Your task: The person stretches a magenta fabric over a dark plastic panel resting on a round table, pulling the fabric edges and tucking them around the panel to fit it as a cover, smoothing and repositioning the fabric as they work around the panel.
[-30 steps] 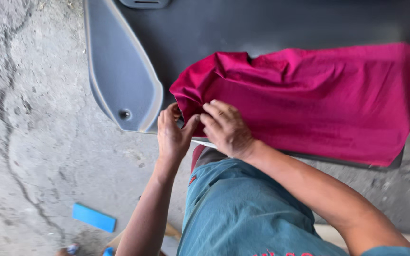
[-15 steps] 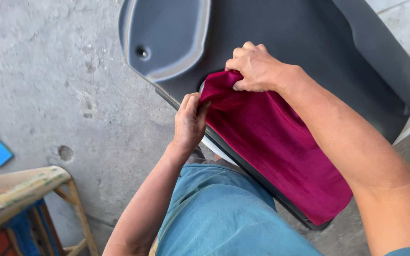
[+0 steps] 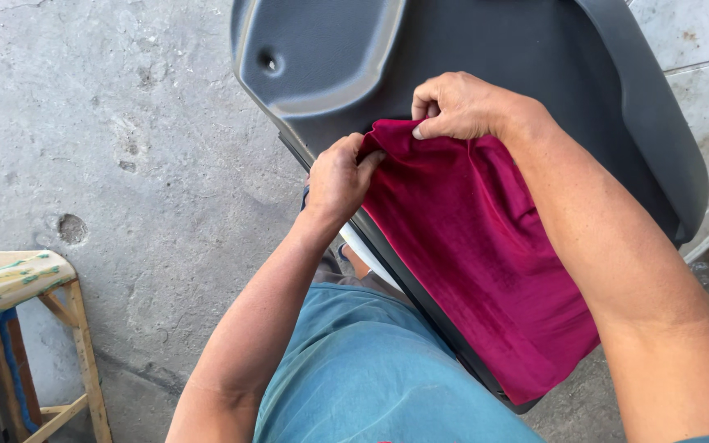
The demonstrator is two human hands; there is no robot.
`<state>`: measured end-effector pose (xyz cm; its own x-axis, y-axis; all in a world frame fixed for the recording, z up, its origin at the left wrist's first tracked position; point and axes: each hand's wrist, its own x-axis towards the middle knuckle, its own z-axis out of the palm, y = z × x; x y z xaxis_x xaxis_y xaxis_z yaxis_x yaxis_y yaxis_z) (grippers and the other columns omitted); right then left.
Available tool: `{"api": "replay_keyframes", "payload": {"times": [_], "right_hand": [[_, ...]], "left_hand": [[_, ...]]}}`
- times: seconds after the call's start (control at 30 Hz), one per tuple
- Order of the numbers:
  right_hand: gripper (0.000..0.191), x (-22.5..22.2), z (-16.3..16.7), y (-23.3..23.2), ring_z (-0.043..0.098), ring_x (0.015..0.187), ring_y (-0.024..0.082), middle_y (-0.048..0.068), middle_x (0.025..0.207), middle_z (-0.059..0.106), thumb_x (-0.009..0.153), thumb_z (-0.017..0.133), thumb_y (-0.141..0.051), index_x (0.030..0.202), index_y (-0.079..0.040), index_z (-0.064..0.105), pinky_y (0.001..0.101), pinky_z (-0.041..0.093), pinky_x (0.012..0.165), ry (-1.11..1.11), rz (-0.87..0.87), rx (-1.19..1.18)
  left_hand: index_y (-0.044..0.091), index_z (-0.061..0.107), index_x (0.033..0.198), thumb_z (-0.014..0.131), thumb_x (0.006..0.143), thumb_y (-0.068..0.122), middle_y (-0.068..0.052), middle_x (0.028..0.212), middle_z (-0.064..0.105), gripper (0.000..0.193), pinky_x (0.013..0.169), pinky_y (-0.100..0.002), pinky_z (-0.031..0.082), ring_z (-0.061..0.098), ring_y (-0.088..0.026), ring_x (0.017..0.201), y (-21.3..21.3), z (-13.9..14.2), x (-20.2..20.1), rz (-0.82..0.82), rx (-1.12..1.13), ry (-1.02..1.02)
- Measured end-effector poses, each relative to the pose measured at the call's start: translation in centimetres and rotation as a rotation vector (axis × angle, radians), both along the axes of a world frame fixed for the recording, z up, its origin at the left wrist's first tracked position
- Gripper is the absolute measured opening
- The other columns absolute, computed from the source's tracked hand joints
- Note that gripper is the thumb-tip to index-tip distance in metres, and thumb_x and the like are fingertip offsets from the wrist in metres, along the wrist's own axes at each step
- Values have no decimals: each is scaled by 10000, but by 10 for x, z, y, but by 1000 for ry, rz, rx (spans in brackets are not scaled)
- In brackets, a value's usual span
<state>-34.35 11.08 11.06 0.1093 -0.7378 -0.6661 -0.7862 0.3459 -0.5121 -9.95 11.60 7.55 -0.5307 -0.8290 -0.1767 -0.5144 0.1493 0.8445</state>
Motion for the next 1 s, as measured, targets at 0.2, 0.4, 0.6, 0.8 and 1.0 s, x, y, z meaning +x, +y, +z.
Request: {"api": "replay_keyframes", "payload": {"times": [0.2, 0.4, 0.6, 0.8, 1.0], "right_hand": [[233, -18, -8, 1, 714, 893, 157, 81, 941, 744, 813, 775, -179, 908, -1, 659, 314, 591, 823, -361, -257, -58], [396, -2, -13, -9, 638, 837, 179, 63, 922, 681, 757, 871, -210, 1073, -56, 689, 346, 532, 740, -100, 142, -28], [180, 2, -6, -14, 583, 673, 147, 45, 736, 655, 795, 789, -133, 847, -14, 665, 342, 485, 597, -123, -46, 202], [172, 10, 9, -13, 538, 637, 99, -2, 704, 599, 790, 766, -54, 917, -7, 660, 301, 463, 576, -284, -180, 149], [280, 15, 25, -7, 580, 661, 138, 7, 680, 588, 836, 711, -75, 1114, -63, 736, 322, 517, 675, -133, -82, 132]], "left_hand": [[36, 667, 936, 707, 946, 251, -173, 843, 726, 219, 707, -454, 538, 725, -350, 799, -2, 4, 5, 16, 112, -13], [42, 666, 952, 712, 938, 250, -170, 846, 725, 214, 700, -453, 544, 721, -349, 791, -7, 2, 11, 6, 104, 50], [45, 661, 959, 702, 945, 237, -162, 878, 721, 198, 714, -474, 533, 709, -374, 834, -11, -2, 15, -19, 71, 53], [49, 651, 960, 693, 957, 243, -154, 880, 719, 199, 711, -475, 534, 710, -369, 832, -13, -3, 19, -15, 91, 47], [54, 636, 960, 668, 977, 239, -128, 879, 709, 188, 703, -446, 551, 724, -314, 816, -11, -7, 25, -52, 121, 42]]}}
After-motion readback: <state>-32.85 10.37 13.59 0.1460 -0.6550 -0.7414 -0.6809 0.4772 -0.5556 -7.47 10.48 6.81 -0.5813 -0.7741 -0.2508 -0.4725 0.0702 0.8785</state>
